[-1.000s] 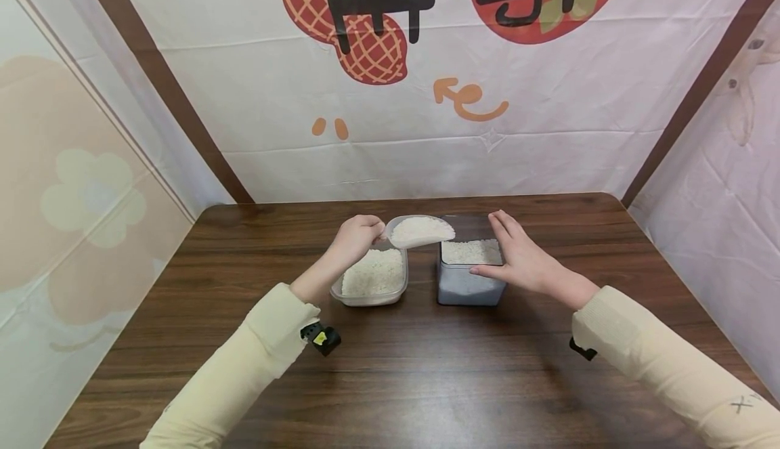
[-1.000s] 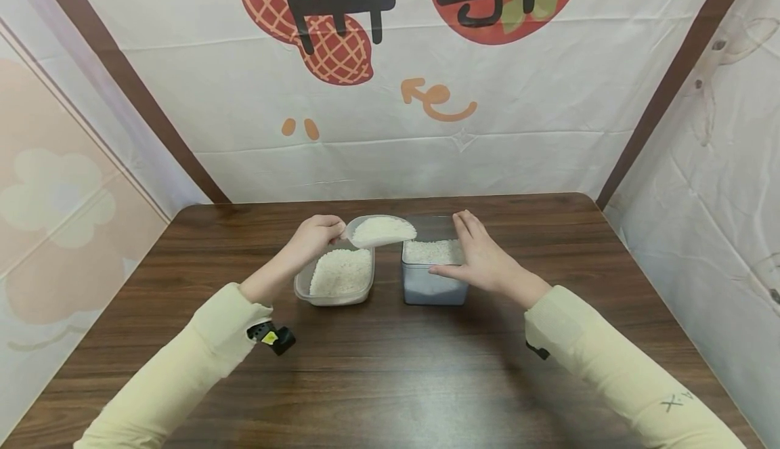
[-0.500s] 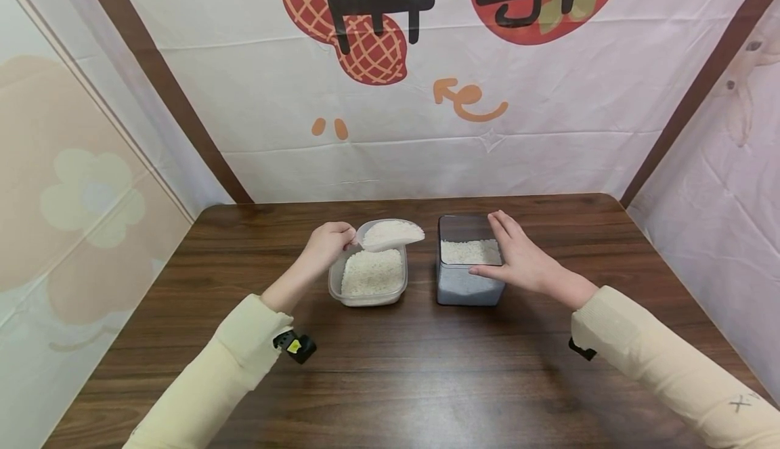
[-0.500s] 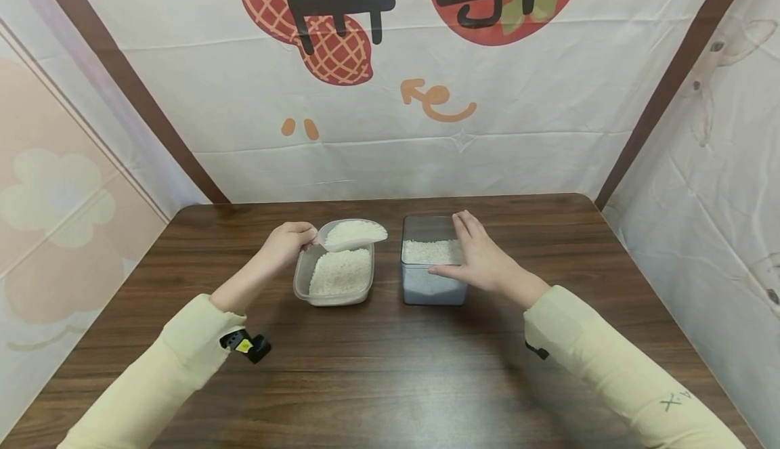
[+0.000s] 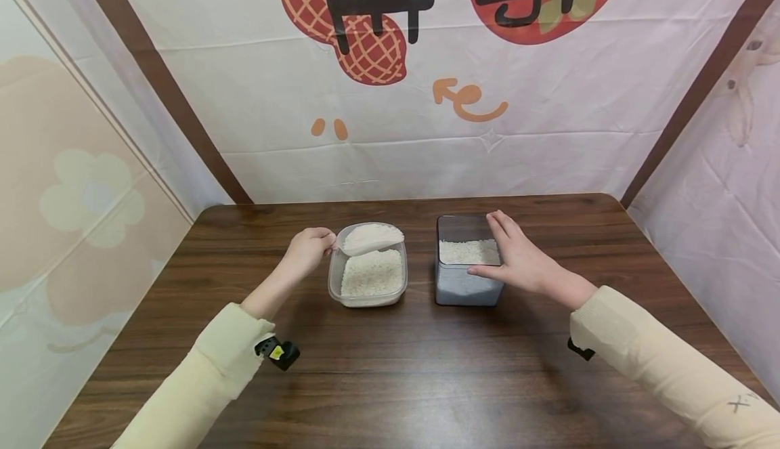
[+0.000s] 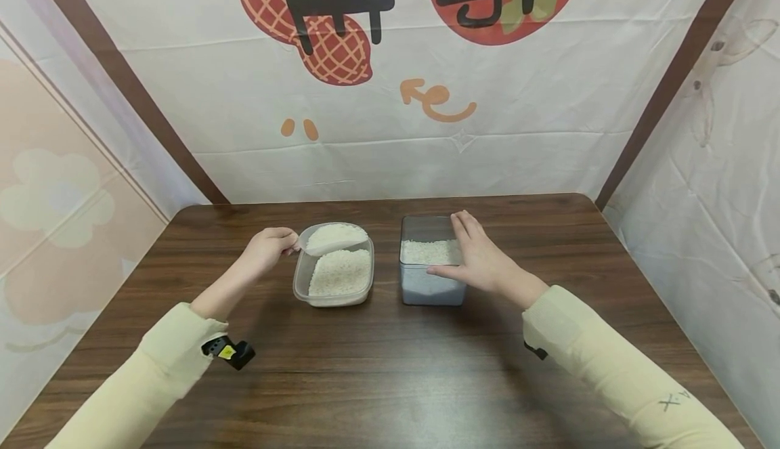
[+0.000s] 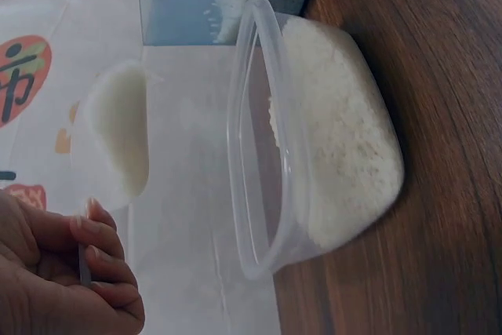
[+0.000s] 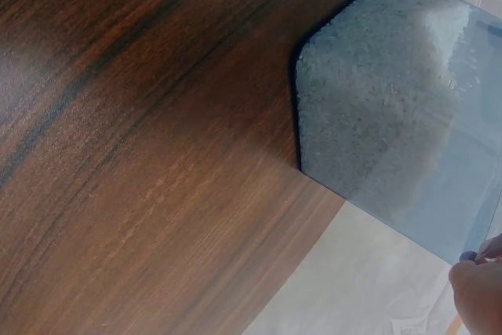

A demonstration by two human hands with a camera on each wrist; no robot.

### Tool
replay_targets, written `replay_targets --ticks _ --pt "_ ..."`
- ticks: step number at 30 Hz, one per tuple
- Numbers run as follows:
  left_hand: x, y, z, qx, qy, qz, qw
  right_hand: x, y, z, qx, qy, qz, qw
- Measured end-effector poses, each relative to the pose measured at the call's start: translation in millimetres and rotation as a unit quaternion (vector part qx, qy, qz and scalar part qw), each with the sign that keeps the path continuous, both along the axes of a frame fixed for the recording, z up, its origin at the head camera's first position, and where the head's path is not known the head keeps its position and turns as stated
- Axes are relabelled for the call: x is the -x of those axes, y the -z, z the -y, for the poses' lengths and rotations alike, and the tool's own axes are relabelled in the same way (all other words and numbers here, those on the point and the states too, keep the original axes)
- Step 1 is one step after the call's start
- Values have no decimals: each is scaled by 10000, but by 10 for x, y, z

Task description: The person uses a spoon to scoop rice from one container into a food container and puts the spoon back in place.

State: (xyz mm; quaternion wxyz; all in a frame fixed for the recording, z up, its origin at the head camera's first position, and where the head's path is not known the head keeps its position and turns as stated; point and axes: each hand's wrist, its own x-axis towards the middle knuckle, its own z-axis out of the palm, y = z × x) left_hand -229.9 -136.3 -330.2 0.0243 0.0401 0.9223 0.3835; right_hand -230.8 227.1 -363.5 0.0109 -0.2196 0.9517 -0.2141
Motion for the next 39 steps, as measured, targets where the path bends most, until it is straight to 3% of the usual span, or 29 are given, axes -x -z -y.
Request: replay_targets --ticks 17,39 --pt "-54 91 191 196 -77 15 9998 2 10 -9 5 2 80 10000" --pt "-73 87 336 762 -87 -28 9970 5 -5 -11 53 -28 -16 10000"
